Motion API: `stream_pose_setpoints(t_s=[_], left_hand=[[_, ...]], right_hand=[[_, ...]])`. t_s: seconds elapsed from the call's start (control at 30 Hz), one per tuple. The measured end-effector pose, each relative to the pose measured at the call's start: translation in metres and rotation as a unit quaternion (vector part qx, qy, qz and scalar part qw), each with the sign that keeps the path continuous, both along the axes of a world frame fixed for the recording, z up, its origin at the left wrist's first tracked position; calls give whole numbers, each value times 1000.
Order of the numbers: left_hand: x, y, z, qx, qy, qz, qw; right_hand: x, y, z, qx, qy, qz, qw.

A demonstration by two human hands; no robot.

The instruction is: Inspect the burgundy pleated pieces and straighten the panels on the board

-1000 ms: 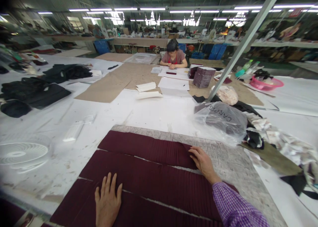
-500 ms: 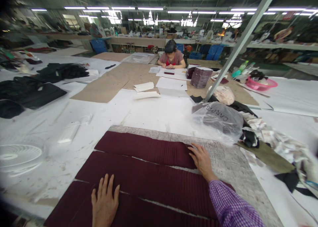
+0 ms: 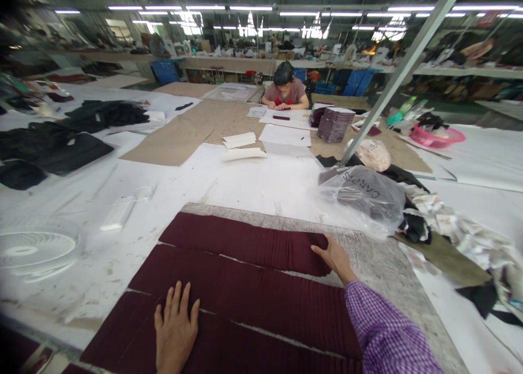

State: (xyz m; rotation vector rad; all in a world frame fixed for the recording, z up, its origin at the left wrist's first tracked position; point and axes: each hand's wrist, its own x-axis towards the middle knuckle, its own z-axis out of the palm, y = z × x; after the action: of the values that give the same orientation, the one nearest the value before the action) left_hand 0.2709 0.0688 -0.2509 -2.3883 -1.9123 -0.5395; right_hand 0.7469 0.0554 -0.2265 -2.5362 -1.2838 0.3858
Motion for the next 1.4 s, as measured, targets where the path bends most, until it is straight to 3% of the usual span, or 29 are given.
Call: stream_pose_setpoints(t_s=[0.5,1.4], left_hand=[[0,0,1,-3,-2,-1,1000],[-2,2,-5,16,-10,0,1000]], right_hand=[[-2,-1,7,-102,-2,9,995],[-5,-1,18,-101,15,45,994]])
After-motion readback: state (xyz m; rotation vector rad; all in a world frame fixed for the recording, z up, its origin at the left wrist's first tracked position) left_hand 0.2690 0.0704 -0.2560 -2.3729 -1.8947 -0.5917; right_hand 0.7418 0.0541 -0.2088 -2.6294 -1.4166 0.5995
